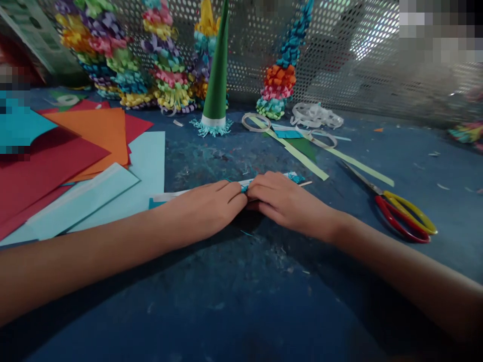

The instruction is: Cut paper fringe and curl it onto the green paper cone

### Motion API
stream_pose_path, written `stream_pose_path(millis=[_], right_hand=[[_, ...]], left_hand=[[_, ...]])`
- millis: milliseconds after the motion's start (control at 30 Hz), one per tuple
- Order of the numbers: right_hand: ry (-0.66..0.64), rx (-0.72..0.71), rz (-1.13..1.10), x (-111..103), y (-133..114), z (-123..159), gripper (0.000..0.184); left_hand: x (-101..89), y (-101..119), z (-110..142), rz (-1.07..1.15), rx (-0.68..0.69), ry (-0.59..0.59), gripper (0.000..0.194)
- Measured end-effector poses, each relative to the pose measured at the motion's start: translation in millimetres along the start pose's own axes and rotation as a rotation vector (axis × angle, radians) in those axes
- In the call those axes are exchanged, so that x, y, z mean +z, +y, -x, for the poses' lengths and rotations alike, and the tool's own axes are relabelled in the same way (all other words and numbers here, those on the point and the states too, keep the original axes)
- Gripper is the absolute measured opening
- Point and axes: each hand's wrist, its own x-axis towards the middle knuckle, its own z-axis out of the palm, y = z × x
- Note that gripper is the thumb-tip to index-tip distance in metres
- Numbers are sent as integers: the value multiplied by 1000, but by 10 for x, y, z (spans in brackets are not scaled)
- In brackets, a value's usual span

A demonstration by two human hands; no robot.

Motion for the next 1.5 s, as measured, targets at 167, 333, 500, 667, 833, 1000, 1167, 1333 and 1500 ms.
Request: stream_pose_path(millis=[167, 333, 500, 667, 833, 1000, 1167, 1333, 1500], right_hand=[[22, -74, -14, 19, 95, -24, 22], [43, -32, -103, 44, 99, -38, 15], [49, 46, -283, 11, 92, -34, 15], [13, 112, -338, -17, 63, -5, 6], [21, 171, -252, 20, 41, -19, 15], [37, 156, -234, 38, 14, -30, 14], [17, 243, -250, 5, -41, -52, 9], [-18, 265, -302, -24, -12, -71, 11], [-2, 224, -322, -18, 37, -44, 13]], left_hand=[[16, -48, -6, 11, 42, 25, 31], [49, -81, -92, 34, 22, 15, 29], [32, -70, -141, 119, -51, -31, 19], [52, -65, -112, 189, -131, -47, 14], [104, -74, -87, 316, -234, -23, 15], [68, -68, -100, 282, -297, -66, 16], [-72, -25, -124, 286, -267, -114, 17], [-161, 14, -192, 289, -277, -186, 9], [-170, 20, -232, 169, -241, -219, 13]])
